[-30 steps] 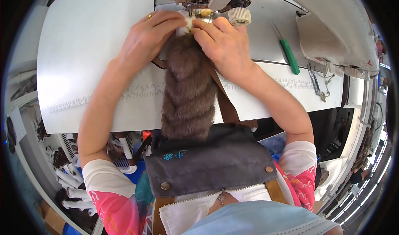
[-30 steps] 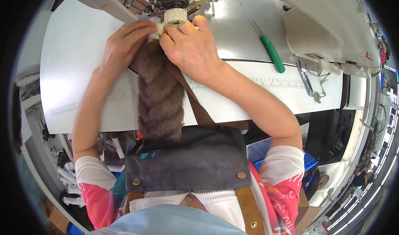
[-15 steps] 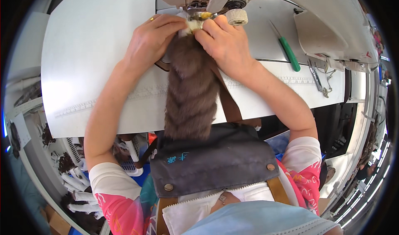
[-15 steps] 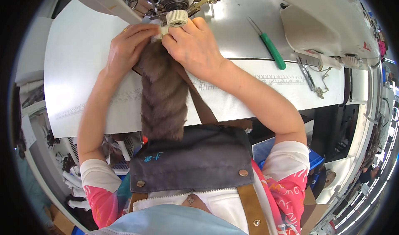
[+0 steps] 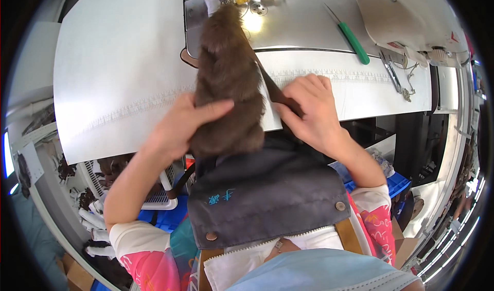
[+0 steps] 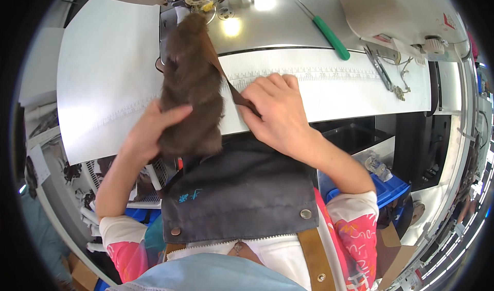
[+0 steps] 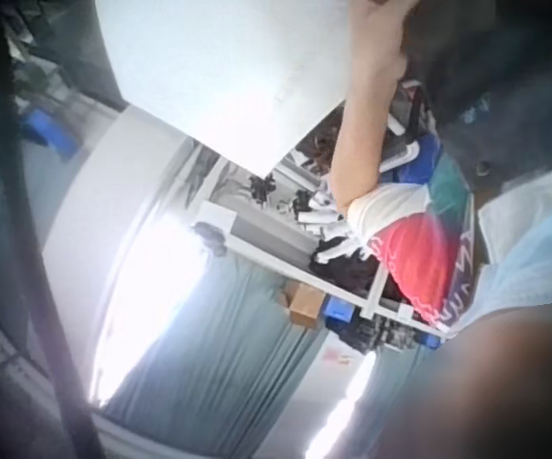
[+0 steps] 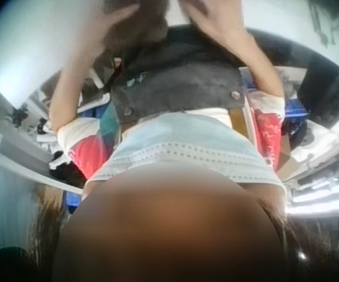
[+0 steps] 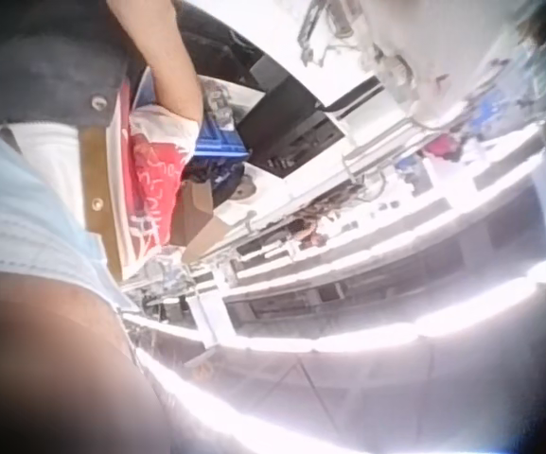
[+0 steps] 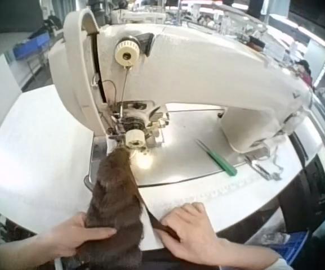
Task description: Sewing a piece of dark brown fur trim onto a white fabric substrate using an industrial sewing machine.
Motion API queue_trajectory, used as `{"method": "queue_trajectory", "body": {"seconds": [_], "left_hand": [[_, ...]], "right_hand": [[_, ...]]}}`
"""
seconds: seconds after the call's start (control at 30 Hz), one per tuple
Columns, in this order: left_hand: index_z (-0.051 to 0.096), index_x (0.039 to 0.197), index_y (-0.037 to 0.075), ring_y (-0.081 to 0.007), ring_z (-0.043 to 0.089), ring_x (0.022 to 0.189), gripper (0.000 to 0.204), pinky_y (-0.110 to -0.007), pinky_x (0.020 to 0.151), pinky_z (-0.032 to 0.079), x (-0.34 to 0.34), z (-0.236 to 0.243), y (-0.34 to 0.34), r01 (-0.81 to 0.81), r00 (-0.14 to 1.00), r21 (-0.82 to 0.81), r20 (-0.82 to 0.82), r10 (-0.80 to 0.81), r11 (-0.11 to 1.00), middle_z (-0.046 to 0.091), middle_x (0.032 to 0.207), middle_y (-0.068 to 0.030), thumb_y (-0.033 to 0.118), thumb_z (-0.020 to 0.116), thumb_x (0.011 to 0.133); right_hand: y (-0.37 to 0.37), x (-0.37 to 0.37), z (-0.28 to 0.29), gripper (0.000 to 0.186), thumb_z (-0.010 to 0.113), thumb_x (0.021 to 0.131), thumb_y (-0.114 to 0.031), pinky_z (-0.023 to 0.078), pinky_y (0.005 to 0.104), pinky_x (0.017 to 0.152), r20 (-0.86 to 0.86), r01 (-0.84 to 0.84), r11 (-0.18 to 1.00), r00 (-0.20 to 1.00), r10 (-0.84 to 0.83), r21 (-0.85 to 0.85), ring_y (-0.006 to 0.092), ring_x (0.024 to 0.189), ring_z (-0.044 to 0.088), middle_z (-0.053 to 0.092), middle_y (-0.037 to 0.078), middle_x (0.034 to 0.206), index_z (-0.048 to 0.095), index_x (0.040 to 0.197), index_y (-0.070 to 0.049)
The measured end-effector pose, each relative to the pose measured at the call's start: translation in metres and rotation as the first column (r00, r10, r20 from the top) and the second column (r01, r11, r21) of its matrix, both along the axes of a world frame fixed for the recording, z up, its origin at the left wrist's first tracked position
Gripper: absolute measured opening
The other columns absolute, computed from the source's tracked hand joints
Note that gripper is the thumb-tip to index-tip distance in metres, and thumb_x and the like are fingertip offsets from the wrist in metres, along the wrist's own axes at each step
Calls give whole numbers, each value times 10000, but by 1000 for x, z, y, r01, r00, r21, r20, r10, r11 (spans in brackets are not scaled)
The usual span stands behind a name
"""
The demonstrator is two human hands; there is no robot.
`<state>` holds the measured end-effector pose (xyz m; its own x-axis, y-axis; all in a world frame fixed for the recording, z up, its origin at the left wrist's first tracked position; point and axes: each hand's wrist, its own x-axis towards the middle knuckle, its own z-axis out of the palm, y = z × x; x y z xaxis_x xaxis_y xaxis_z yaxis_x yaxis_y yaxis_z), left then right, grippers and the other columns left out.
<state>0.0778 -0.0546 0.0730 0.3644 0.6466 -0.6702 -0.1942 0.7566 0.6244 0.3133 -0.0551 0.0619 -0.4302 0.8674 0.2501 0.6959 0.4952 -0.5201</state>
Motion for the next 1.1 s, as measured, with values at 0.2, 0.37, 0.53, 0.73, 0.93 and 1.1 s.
{"method": "queue_trajectory", "body": {"seconds": [0.2, 0.37, 0.53, 0.73, 0.93, 1.1], "left_hand": [[602, 1022, -93, -125, 610, 864, 252, -256, 760, 497, -3, 5, -48, 5, 995, 127, -103, 8, 992, 648, 973, -92, 122, 585, 892], [606, 1005, -67, -106, 603, 819, 218, -243, 723, 490, 5, 6, -56, -2, 991, 203, -131, 29, 979, 647, 930, -75, 115, 544, 903], [606, 977, -24, -93, 594, 750, 172, -235, 664, 485, 15, 23, -62, -46, 967, 261, -230, 108, 964, 641, 867, -53, 106, 550, 879], [607, 978, -16, -87, 589, 732, 187, -226, 646, 476, 11, 19, -61, -21, 960, 127, -276, 55, 992, 638, 861, -46, 130, 562, 870], [601, 1021, -8, -99, 587, 778, 292, -238, 700, 465, 21, 26, -60, -90, 909, 133, -394, 136, 987, 637, 908, -45, 257, 560, 908], [589, 1048, -31, -96, 582, 805, 336, -237, 738, 462, 12, 11, -60, -87, 950, 117, -289, 118, 989, 635, 944, -55, 277, 549, 922]], "right_hand": [[-53, -4, 45, 112, 632, 648, -46, 343, 322, 630, 16, -117, 951, 993, 118, 287, 186, 555, 468, 528, 23, 643, 595, 753, -61], [-70, -45, 55, 133, 578, 603, -156, 336, 317, 628, 155, -517, 749, 851, 502, 415, 180, 649, 473, 469, 18, 672, 598, 683, -52], [-63, -61, 76, 192, 572, 712, -199, 394, 328, 634, 488, -693, 517, 721, 492, 503, 200, 708, 489, 490, 46, 773, 629, 708, -17], [-69, -57, 91, 201, 556, 745, -198, 403, 342, 634, 631, -826, 465, 550, 547, 317, 221, 613, 498, 543, 78, 768, 645, 729, -19], [-74, -86, 93, 197, 542, 775, -225, 391, 393, 672, 796, -959, 284, 171, 581, -2, 243, 638, 499, 579, 77, 694, 668, 759, -74], [-64, -88, 95, 155, 557, 758, -210, 366, 364, 640, 743, -963, 260, 128, 657, -64, 213, 627, 496, 577, 45, 663, 653, 755, -89]]}}
